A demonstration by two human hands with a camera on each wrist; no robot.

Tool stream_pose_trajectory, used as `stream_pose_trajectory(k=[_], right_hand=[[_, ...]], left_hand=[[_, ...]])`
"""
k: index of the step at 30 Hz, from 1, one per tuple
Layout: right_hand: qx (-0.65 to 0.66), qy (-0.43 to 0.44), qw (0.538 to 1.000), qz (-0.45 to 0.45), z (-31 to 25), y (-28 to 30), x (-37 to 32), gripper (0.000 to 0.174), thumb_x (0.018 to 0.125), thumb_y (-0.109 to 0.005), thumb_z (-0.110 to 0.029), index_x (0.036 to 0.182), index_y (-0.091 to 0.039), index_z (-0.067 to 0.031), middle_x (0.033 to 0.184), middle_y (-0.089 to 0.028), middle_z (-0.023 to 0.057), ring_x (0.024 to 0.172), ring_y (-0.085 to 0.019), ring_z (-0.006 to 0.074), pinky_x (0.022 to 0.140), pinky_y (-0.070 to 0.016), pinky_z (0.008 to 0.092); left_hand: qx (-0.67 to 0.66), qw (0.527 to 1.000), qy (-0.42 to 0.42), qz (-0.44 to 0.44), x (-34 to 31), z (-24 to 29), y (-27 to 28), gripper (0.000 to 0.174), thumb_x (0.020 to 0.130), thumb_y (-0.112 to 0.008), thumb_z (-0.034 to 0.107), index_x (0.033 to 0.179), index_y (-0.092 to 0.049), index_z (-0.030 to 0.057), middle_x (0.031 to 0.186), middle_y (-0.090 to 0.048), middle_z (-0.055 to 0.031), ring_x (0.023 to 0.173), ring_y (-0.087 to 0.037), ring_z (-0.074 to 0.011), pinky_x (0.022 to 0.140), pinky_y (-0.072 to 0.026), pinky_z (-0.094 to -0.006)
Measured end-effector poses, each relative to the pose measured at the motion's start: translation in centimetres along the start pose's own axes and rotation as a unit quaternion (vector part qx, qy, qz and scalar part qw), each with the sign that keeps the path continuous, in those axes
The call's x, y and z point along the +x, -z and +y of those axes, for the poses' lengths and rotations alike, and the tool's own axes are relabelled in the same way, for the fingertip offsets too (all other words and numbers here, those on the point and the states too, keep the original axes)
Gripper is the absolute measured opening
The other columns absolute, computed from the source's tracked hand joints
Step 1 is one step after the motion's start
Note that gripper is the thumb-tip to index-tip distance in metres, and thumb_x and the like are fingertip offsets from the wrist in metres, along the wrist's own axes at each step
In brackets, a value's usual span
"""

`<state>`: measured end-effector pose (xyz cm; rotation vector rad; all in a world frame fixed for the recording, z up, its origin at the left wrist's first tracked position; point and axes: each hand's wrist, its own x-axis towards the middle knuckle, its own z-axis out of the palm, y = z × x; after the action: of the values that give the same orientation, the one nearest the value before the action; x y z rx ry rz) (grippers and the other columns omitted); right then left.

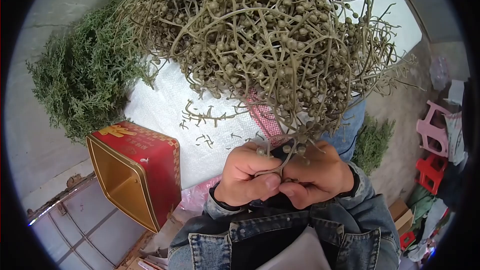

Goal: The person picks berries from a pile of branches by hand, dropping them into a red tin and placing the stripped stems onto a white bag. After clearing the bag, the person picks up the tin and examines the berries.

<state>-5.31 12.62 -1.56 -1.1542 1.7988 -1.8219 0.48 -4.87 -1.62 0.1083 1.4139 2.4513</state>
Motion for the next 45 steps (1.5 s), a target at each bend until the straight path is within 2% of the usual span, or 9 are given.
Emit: stream_pose_trajectory(k=[3, 4, 15, 23, 27, 31, 35, 38, 45], right_hand=[[0.072, -0.051, 0.996, -0.022, 0.2, 0.3, -0.7, 0.021, 0.087, -0.063, -0.019, 0.070, -0.062, -0.0064, 0.059, -0.057, 0.0050, 0.054, -0.058, 0.0247, 0.052, -0.0448, 0.0329], [0.092, -0.052, 0.994, -0.008, 0.2, 0.2, -0.9, 0.022, 0.087, -0.062, -0.019, 0.069, -0.062, -0.0063, 0.059, -0.058, 0.0045, 0.054, -0.058, 0.0239, 0.052, -0.0446, 0.0326], [0.124, -0.099, 0.987, -0.027, -0.1, 0.8, -0.6, 0.025, 0.092, -0.058, -0.016, 0.070, -0.061, -0.0030, 0.067, -0.063, 0.0043, 0.056, -0.058, 0.0212, 0.055, -0.0429, 0.0320], [0.062, -0.100, 0.993, -0.004, 0.0, 0.3, -0.4, 0.030, 0.093, -0.056, -0.020, 0.069, -0.058, -0.0019, 0.060, -0.059, 0.0041, 0.048, -0.052, 0.0202, 0.049, -0.0394, 0.0300], [0.168, -0.160, 0.971, 0.063, -0.6, 0.3, -0.6, 0.034, 0.093, -0.054, -0.023, 0.067, -0.055, -0.0022, 0.056, -0.055, 0.0030, 0.046, -0.050, 0.0190, 0.048, -0.0381, 0.0294], [0.197, -0.076, 0.975, 0.075, -0.6, 0.5, -0.4, 0.033, 0.091, -0.052, -0.023, 0.067, -0.054, -0.0013, 0.054, -0.054, 0.0033, 0.045, -0.050, 0.0176, 0.046, -0.0371, 0.0297], [0.241, -0.121, 0.960, 0.072, -0.3, -0.8, -0.3, 0.030, 0.089, -0.054, -0.021, 0.065, -0.053, -0.0014, 0.056, -0.054, 0.0045, 0.046, -0.047, 0.0172, 0.046, -0.0355, 0.0301], [0.201, -0.167, 0.952, 0.158, -0.6, -2.0, 0.7, 0.022, 0.085, -0.058, -0.012, 0.066, -0.053, -0.0013, 0.058, -0.053, 0.0040, 0.047, -0.044, 0.0168, 0.046, -0.0331, 0.0301], [0.138, -0.116, 0.980, 0.087, -0.8, -1.3, 0.6, 0.014, 0.085, -0.060, -0.002, 0.072, -0.057, -0.0013, 0.058, -0.051, 0.0034, 0.049, -0.046, 0.0160, 0.047, -0.0316, 0.0296]], left_hand=[[-0.345, 0.935, -0.058, -0.061, 0.4, -1.9, 0.1, 0.032, 0.092, -0.051, 0.020, 0.080, -0.060, -0.0085, 0.050, -0.051, -0.0022, 0.040, -0.040, -0.0119, 0.040, -0.0312, -0.0278], [-0.346, 0.935, -0.057, -0.061, 0.4, -2.0, 0.1, 0.032, 0.092, -0.051, 0.020, 0.080, -0.060, -0.0085, 0.050, -0.051, -0.0022, 0.040, -0.040, -0.0119, 0.040, -0.0312, -0.0278], [-0.194, 0.981, -0.009, -0.006, 0.5, -1.1, 0.6, 0.038, 0.081, -0.051, 0.030, 0.073, -0.056, -0.0073, 0.052, -0.050, -0.0068, 0.046, -0.042, -0.0134, 0.046, -0.0301, -0.0285], [-0.026, 0.991, -0.002, 0.129, -0.1, 0.2, -0.7, 0.031, 0.088, -0.054, 0.021, 0.067, -0.054, -0.0027, 0.059, -0.052, -0.0060, 0.049, -0.040, -0.0114, 0.047, -0.0286, -0.0274], [-0.203, 0.974, 0.002, 0.101, -0.3, -0.1, -0.5, 0.027, 0.090, -0.056, 0.013, 0.067, -0.054, -0.0017, 0.058, -0.052, -0.0047, 0.049, -0.039, -0.0099, 0.047, -0.0287, -0.0273], [0.010, 0.976, -0.065, 0.207, -1.1, -0.3, -0.4, 0.026, 0.089, -0.060, 0.013, 0.067, -0.054, -0.0009, 0.058, -0.053, -0.0034, 0.049, -0.039, -0.0088, 0.048, -0.0292, -0.0259], [-0.064, 0.965, -0.092, 0.236, -0.9, -0.4, -1.6, 0.025, 0.086, -0.063, 0.013, 0.067, -0.056, -0.0001, 0.056, -0.052, -0.0017, 0.047, -0.038, -0.0085, 0.046, -0.0282, -0.0250], [0.048, 0.977, -0.093, 0.183, -1.4, -0.5, -1.3, 0.023, 0.086, -0.064, 0.012, 0.067, -0.057, 0.0003, 0.054, -0.050, -0.0007, 0.046, -0.038, -0.0082, 0.044, -0.0274, -0.0252], [0.187, 0.960, -0.144, 0.153, -1.1, -0.7, -1.2, 0.018, 0.084, -0.064, 0.008, 0.068, -0.060, 0.0003, 0.051, -0.047, -0.0005, 0.043, -0.037, -0.0088, 0.041, -0.0259, -0.0265]])
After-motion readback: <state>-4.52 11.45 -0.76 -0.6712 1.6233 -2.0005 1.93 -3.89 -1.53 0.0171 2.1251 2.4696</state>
